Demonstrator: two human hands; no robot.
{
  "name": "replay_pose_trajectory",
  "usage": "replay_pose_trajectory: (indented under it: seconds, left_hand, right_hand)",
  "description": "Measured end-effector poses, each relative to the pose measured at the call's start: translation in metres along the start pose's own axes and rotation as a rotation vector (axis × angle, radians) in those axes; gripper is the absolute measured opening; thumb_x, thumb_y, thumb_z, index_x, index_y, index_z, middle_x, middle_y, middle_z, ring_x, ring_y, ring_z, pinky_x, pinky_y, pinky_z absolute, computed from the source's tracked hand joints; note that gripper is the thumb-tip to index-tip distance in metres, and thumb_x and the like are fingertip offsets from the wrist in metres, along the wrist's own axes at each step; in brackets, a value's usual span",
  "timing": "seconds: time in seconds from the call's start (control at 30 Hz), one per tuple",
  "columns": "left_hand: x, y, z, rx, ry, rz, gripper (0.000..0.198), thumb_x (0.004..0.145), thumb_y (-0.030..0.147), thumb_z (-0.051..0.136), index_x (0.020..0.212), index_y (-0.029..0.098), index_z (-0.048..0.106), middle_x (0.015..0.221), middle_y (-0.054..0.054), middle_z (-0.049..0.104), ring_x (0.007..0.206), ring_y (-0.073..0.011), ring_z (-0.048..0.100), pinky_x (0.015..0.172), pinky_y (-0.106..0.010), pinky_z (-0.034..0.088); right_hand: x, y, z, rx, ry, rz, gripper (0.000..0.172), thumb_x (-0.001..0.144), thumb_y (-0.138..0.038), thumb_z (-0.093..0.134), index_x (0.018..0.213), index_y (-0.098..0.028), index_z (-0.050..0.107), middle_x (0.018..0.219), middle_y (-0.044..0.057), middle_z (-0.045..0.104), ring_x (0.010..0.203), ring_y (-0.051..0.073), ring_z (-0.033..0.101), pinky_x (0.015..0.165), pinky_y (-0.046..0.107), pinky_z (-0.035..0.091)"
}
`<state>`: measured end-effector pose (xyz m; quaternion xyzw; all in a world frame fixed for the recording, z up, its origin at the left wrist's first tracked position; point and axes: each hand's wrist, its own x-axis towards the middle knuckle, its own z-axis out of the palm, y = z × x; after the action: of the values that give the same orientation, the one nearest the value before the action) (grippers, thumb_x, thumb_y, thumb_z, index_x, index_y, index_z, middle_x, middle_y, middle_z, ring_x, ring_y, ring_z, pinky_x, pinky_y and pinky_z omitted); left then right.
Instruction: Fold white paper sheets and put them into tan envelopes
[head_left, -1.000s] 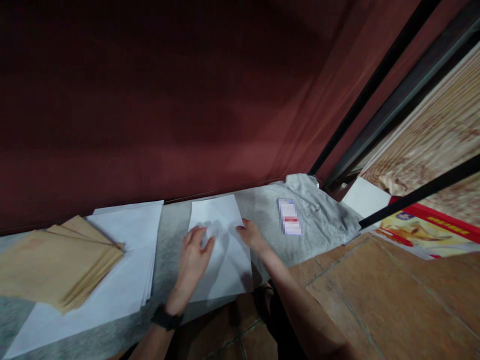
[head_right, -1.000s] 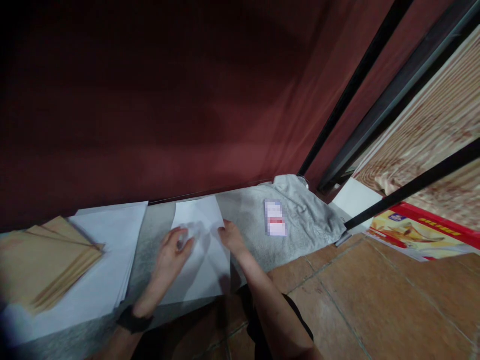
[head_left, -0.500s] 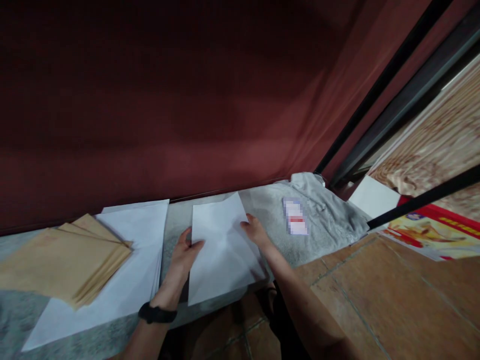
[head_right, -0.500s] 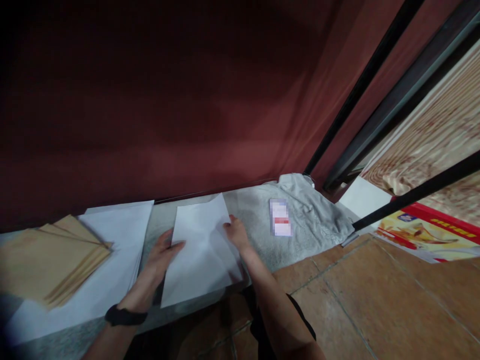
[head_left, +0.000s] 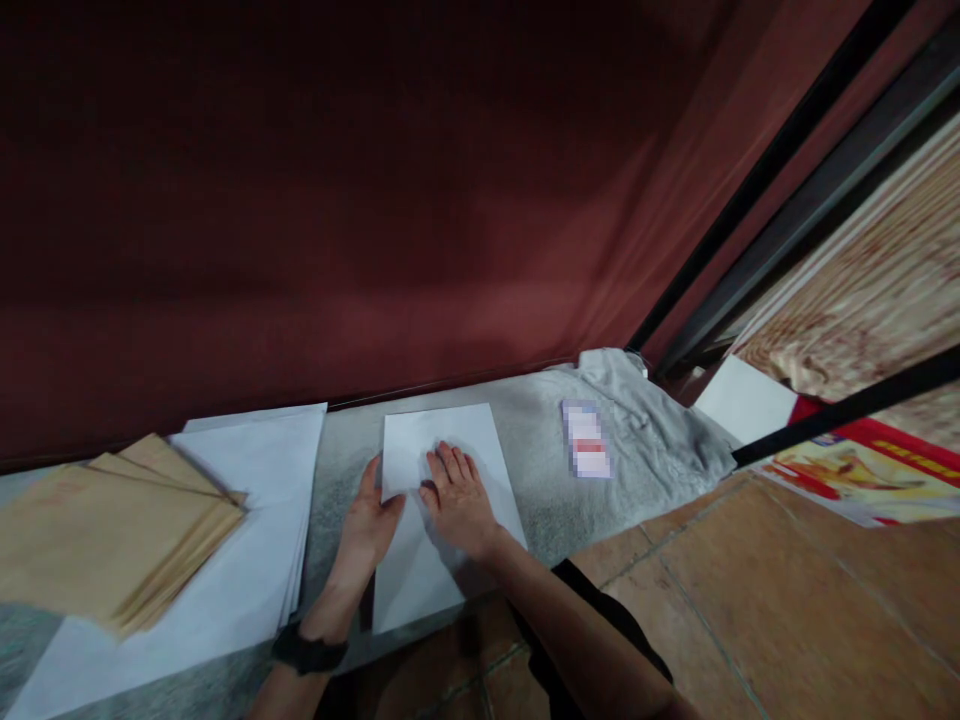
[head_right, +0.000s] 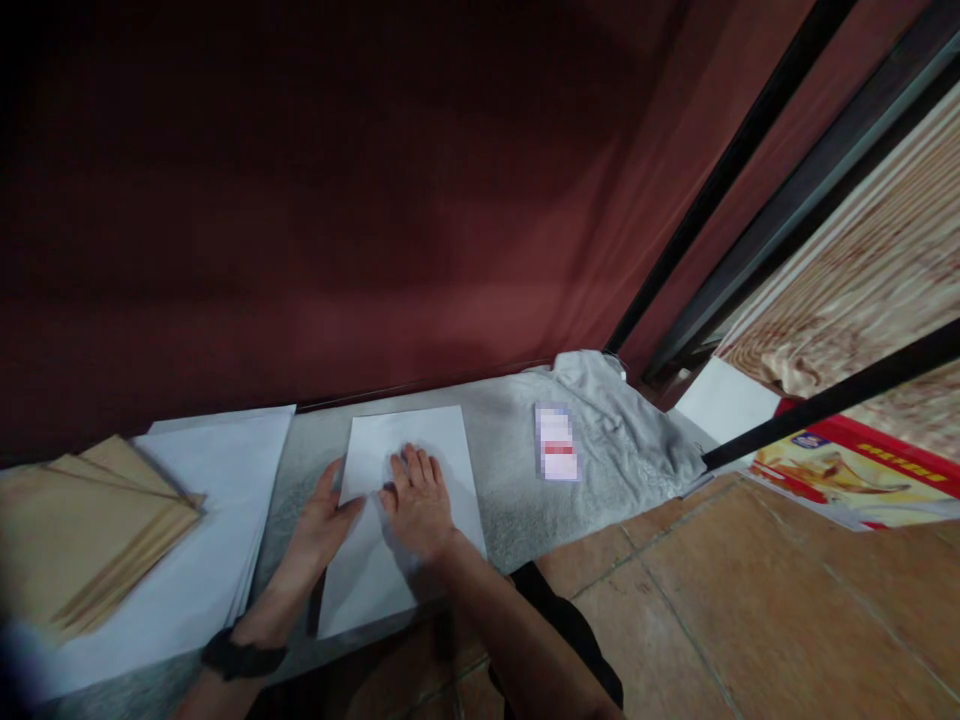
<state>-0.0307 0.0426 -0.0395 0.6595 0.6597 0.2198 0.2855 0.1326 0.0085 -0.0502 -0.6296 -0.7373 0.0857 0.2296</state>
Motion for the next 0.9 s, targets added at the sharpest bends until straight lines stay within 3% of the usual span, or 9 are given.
replay_pose_trajectory:
  seconds: [0.13, 0.3, 0.43, 0.67, 0.9]
  left_hand:
    - [0.000, 0.004, -0.007, -0.176, -0.112, -0.096, 0.069, 0.086, 0.023, 0.051, 0.153, 0.016, 0.034, 0.091, -0.003, 0.077, 0.079, -0.0239, 0.074, 0.075, -0.034, 0.056]
    - [-0.002, 0.004, -0.013, -0.112, -0.117, -0.104, 0.066, 0.087, 0.025, 0.050, 0.151, 0.016, 0.042, 0.072, 0.002, 0.070, 0.070, -0.0231, 0.070, 0.071, -0.033, 0.053]
    - [-0.005, 0.001, -0.014, -0.112, -0.093, -0.083, 0.059, 0.084, 0.025, 0.053, 0.143, 0.019, 0.053, 0.070, 0.003, 0.069, 0.067, -0.0221, 0.068, 0.068, -0.031, 0.053]
    - [-0.002, -0.003, -0.013, 0.054, -0.106, -0.056, 0.053, 0.086, 0.021, 0.047, 0.139, 0.021, 0.057, 0.074, 0.001, 0.072, 0.072, -0.0213, 0.070, 0.071, -0.030, 0.052]
    - [0.000, -0.005, -0.009, 0.210, -0.076, -0.008, 0.052, 0.090, 0.017, 0.041, 0.139, 0.021, 0.058, 0.109, -0.008, 0.077, 0.097, -0.0236, 0.073, 0.087, -0.032, 0.052]
  right_hand:
    - [-0.006, 0.012, 0.003, -0.069, -0.008, -0.006, 0.055, 0.106, -0.044, 0.044, 0.154, -0.017, 0.045, 0.163, 0.013, 0.040, 0.151, 0.027, 0.035, 0.125, 0.049, 0.027]
    - [-0.010, 0.034, -0.003, -0.112, 0.014, 0.009, 0.058, 0.105, -0.046, 0.044, 0.155, -0.017, 0.042, 0.163, 0.014, 0.037, 0.152, 0.029, 0.034, 0.124, 0.051, 0.027]
    - [-0.012, 0.042, -0.008, -0.128, 0.000, 0.049, 0.059, 0.106, -0.046, 0.043, 0.156, -0.015, 0.041, 0.165, 0.016, 0.033, 0.152, 0.032, 0.033, 0.124, 0.053, 0.026]
    - [-0.005, 0.016, -0.005, -0.087, 0.008, 0.022, 0.059, 0.106, -0.043, 0.043, 0.159, -0.017, 0.036, 0.166, 0.014, 0.032, 0.153, 0.030, 0.032, 0.124, 0.053, 0.025]
    - [-0.002, 0.000, 0.004, -0.052, -0.032, -0.050, 0.056, 0.105, -0.048, 0.045, 0.154, -0.022, 0.045, 0.164, 0.010, 0.037, 0.151, 0.028, 0.035, 0.125, 0.052, 0.025]
